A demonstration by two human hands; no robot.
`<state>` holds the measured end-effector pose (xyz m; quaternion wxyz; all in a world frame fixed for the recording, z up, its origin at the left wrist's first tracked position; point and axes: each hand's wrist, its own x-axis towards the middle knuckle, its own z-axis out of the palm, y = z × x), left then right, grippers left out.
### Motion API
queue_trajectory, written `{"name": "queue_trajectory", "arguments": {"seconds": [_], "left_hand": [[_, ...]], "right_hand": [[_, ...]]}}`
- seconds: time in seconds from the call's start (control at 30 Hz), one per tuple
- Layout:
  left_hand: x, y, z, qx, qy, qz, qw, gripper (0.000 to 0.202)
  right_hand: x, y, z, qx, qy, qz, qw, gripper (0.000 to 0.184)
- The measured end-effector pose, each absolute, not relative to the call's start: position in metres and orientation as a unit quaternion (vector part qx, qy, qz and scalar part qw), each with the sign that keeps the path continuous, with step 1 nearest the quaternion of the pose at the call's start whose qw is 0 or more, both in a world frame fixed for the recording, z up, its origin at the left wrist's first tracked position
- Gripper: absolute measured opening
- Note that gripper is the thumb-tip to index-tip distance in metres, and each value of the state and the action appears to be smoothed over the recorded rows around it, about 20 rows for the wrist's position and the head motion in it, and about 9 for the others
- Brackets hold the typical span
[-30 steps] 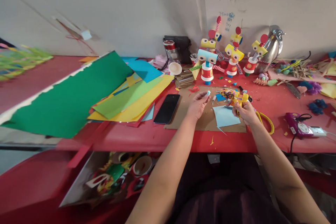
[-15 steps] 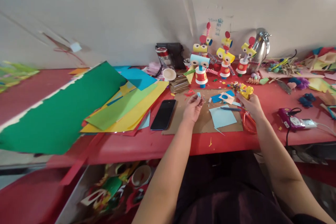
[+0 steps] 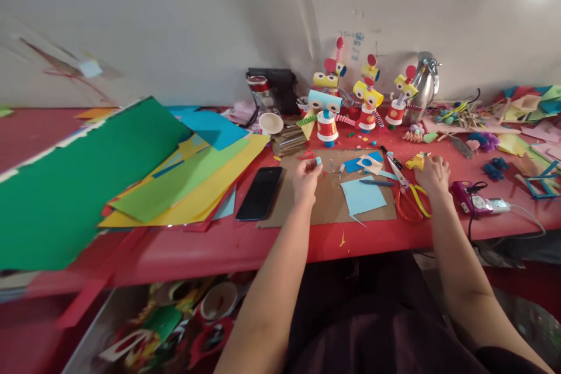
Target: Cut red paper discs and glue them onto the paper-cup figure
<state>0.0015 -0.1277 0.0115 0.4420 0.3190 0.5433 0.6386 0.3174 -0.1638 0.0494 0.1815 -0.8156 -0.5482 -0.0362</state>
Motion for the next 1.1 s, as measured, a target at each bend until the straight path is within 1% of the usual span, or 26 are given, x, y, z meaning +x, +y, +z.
{"name": "queue_trajectory", "arguments": {"seconds": [0.1, 0.17, 0.3, 0.37, 0.4, 0.47, 0.57, 0.7, 0.83, 0.97, 1.1], "left_hand": [[-0.002, -0.126, 0.010, 0.354, 0.575, 0.620, 0.400, 0.011], [-0.004, -0.126, 0.006, 0.385, 0.615, 0.585, 0.361, 0.011], [-0.005, -0.130, 0.002, 0.420, 0.684, 0.522, 0.290, 0.017], [-0.006, -0.132, 0.004, 0.419, 0.687, 0.538, 0.253, 0.018], [-0.007, -0.133, 0.006, 0.412, 0.679, 0.562, 0.231, 0.015], [-0.009, -0.133, 0.011, 0.388, 0.648, 0.627, 0.191, 0.006], [-0.013, -0.132, 0.018, 0.330, 0.610, 0.699, 0.175, 0.014], [-0.014, -0.132, 0.021, 0.267, 0.594, 0.731, 0.202, 0.021], [-0.010, -0.133, 0.019, 0.278, 0.601, 0.715, 0.223, 0.021], [-0.009, -0.135, 0.014, 0.353, 0.639, 0.649, 0.215, 0.016], [-0.013, -0.136, 0.010, 0.394, 0.661, 0.612, 0.182, 0.031]], "right_hand": [[0.305, -0.176, 0.049, -0.721, -0.629, -0.068, 0.283, 0.026], [0.293, -0.192, 0.045, -0.652, -0.682, -0.055, 0.328, 0.023], [0.270, -0.237, 0.029, -0.575, -0.731, -0.090, 0.356, 0.021], [0.264, -0.257, 0.021, -0.544, -0.748, -0.104, 0.367, 0.018], [0.263, -0.265, 0.017, -0.529, -0.755, -0.108, 0.372, 0.017], [0.261, -0.276, 0.012, -0.506, -0.767, -0.119, 0.377, 0.017], [0.259, -0.282, 0.006, -0.493, -0.777, -0.140, 0.366, 0.018], [0.258, -0.282, 0.002, -0.505, -0.782, -0.148, 0.334, 0.021], [0.258, -0.282, 0.000, -0.516, -0.782, -0.157, 0.312, 0.023], [0.258, -0.282, 0.001, -0.511, -0.781, -0.165, 0.320, 0.021], [0.258, -0.281, 0.003, -0.497, -0.787, -0.170, 0.323, 0.020]]}}
